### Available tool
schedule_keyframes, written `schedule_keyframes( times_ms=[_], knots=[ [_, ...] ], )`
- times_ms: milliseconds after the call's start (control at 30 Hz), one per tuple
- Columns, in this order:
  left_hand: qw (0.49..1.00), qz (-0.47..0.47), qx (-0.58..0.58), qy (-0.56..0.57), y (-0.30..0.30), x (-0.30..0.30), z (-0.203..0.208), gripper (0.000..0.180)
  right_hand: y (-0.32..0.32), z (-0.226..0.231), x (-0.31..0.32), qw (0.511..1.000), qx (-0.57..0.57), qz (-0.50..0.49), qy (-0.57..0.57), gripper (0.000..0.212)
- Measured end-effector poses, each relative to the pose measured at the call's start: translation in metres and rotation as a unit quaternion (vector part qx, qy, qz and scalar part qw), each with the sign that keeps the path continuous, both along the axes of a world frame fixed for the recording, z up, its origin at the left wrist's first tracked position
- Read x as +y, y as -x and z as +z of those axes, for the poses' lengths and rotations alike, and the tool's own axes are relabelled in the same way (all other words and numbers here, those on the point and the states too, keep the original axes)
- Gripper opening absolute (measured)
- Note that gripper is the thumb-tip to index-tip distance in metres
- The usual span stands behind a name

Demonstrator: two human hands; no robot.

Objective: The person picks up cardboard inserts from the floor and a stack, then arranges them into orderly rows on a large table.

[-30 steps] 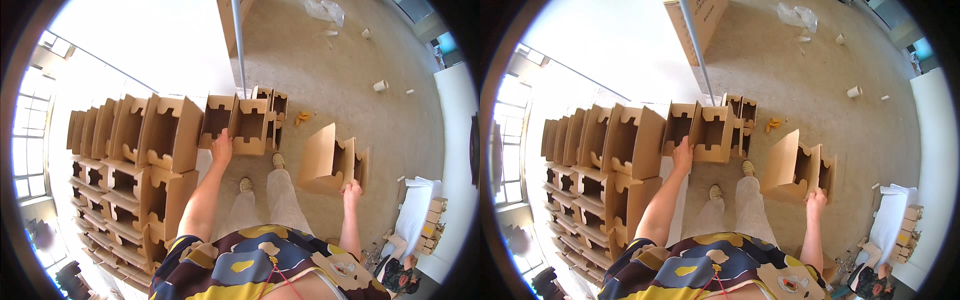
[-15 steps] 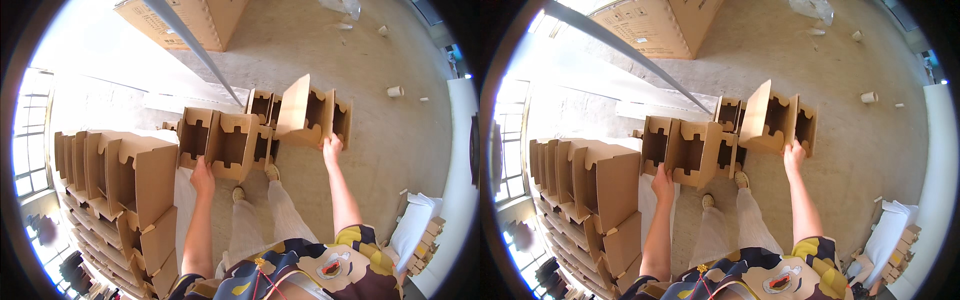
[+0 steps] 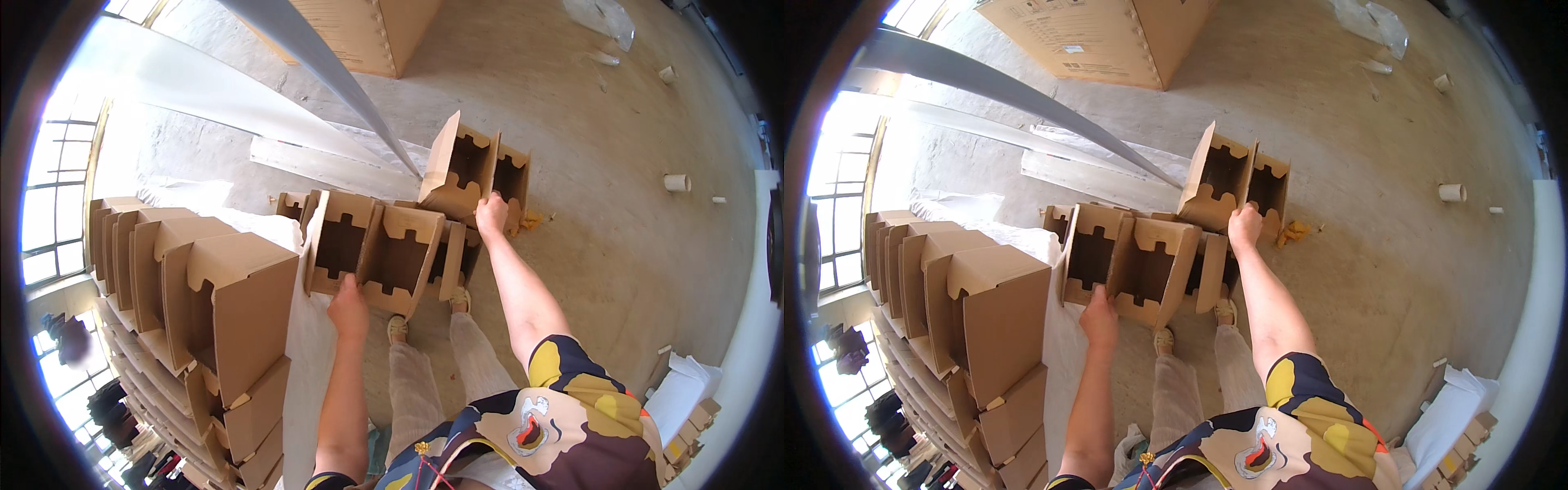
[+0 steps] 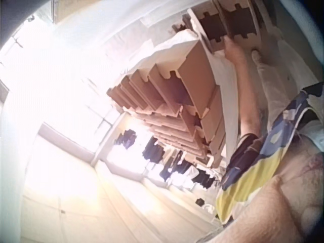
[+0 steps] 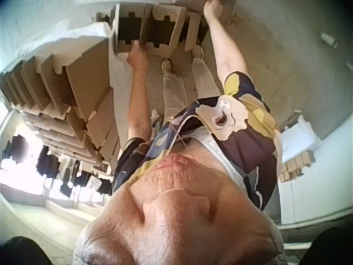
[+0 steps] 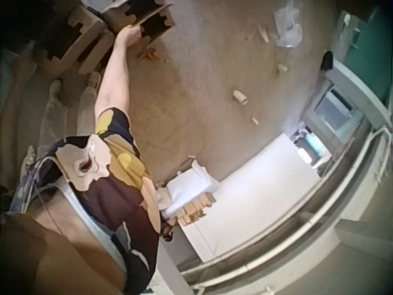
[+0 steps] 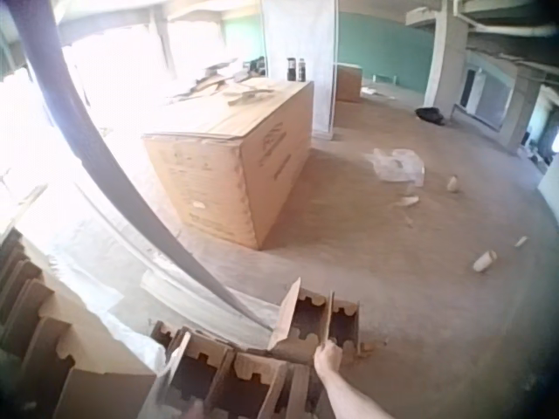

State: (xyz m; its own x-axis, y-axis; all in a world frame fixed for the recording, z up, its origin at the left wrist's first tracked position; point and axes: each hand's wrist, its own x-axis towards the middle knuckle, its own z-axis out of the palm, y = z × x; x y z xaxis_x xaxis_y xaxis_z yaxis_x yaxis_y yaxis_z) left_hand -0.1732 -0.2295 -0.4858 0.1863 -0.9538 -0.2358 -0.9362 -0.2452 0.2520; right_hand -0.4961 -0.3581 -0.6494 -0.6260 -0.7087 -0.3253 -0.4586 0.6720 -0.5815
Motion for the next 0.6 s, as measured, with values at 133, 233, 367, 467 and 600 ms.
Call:
schedule_keyframes(
  times_ms=[133,233,367,467,600],
  knots=[
    [1.0,-0.004,-0.018,-0.012,0.002,-0.011,0.006,0.01,0.003,-0.035,-0.006,0.999,-0.033,-0.02,-0.016,0.022],
    [1.0,-0.004,0.005,0.019,-0.001,-0.011,0.012,0.009,0.0,-0.033,-0.013,0.999,-0.038,-0.014,-0.017,0.022],
    [1.0,-0.007,0.003,0.018,-0.007,-0.001,0.005,0.009,-0.01,-0.003,-0.016,0.999,0.003,0.012,-0.046,0.022],
    [1.0,0.016,-0.021,-0.01,-0.001,-0.004,0.002,0.011,-0.029,0.02,-0.011,0.991,0.052,0.049,-0.111,0.022],
    [0.999,-0.003,-0.011,-0.036,0.0,-0.024,0.016,0.012,-0.013,-0.01,-0.01,0.981,-0.052,0.019,-0.185,0.026]
  ],
)
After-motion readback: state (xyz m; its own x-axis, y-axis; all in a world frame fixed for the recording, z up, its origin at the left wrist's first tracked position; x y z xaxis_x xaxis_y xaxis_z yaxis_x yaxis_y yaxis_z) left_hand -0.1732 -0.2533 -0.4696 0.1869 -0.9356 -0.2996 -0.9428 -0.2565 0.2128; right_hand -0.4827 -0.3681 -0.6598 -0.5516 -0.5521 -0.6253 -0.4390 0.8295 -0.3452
